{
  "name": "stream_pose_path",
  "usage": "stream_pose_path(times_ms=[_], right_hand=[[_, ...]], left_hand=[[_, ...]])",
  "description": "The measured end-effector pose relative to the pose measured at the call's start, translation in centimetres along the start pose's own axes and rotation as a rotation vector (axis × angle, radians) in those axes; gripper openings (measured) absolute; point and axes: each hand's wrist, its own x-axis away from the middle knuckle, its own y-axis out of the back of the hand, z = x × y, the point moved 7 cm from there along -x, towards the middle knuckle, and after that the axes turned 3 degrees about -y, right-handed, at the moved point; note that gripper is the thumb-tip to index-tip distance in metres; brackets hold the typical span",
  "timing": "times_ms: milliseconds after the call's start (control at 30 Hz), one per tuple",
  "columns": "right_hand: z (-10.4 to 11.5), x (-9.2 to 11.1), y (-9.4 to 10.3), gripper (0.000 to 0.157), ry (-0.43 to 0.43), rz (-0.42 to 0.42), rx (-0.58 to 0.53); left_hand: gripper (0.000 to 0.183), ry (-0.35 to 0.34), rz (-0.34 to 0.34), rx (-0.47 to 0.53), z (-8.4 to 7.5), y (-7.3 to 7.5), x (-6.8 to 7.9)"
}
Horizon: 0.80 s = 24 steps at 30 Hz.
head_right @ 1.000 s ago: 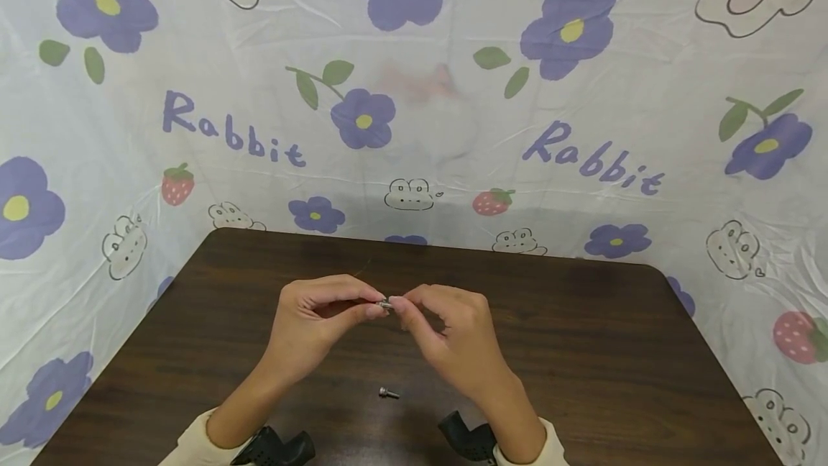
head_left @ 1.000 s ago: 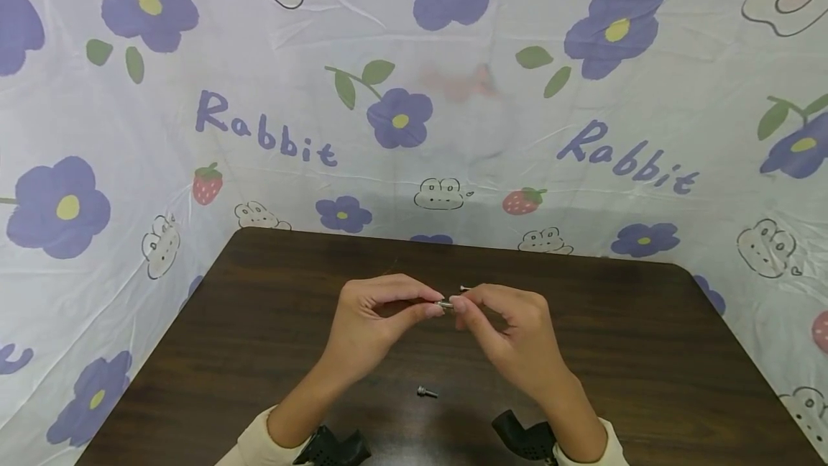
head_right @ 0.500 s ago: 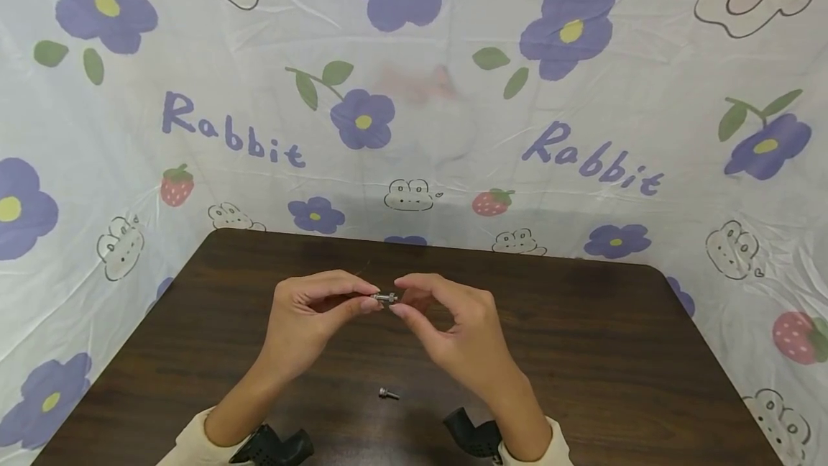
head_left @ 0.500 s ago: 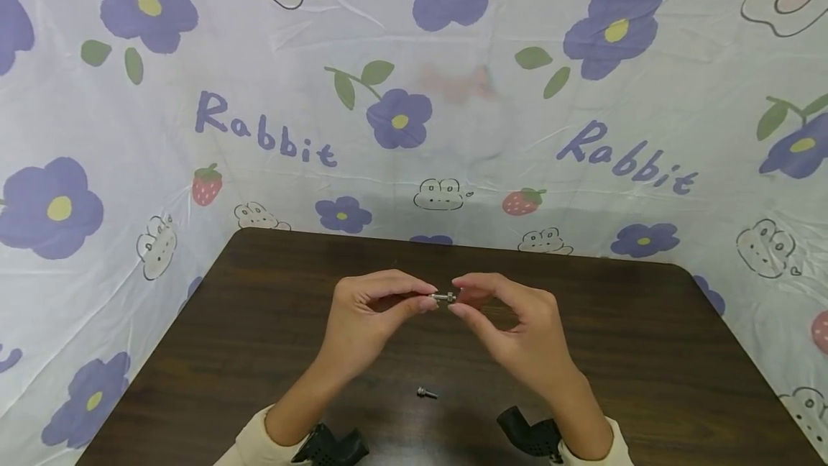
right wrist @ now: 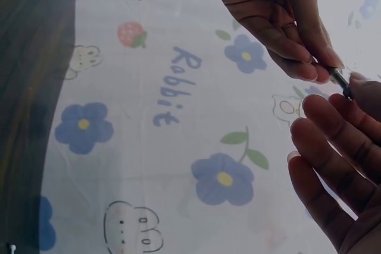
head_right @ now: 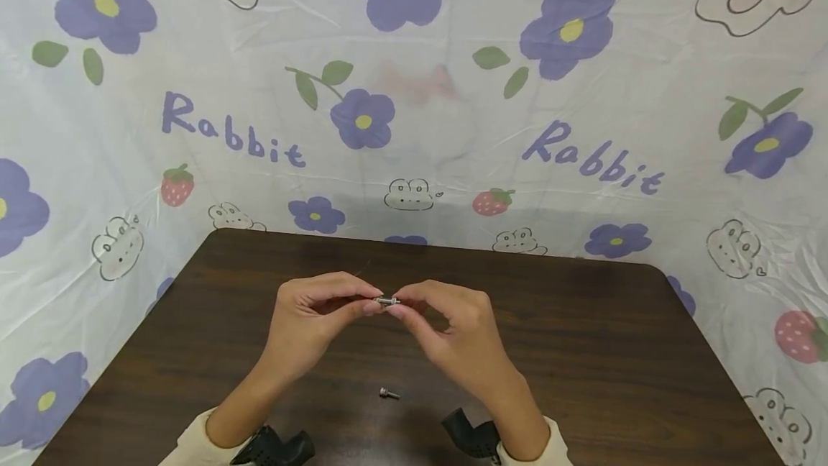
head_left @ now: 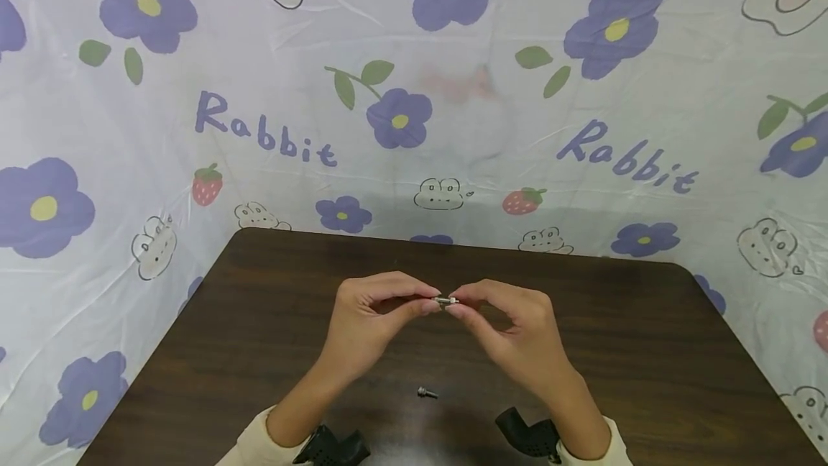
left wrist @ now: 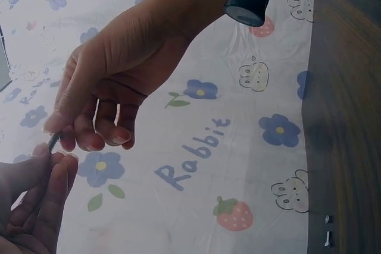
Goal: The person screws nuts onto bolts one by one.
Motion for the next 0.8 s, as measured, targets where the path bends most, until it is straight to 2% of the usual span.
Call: stream_pose_path(times_ms=[133,300,500,667,800], right_hand=[[-0.28,0.18,-0.1,0.023,-0.036,0.007,0.005],[-0.51,0.3,-0.26,0.013,-0.072,0.014,-0.022],[-0.52,0.32,-0.33,0.025,-0.064,0.006,-0.032],[-0.52,0.24,-0.04,0.014,-0.089,-0.009,-0.025],[-0.2,0.1,0.18,0.03,-0.054,-0.018,-0.019]], left_hand=[[0.013,-0.01,0.009,0.012,-0.1,-0.19,-0.04],[0.012,-0.013,0.016,0.019,-0.18,-0.4,-0.06],[0.013,-0.032,0.032,0.026,-0.13,-0.57,-0.11],[0.012,-0.015,0.016,0.003,-0.08,-0.34,-0.06],[0.011,-0.002,-0.011,-0.04,-0.03,0.13,0.02]])
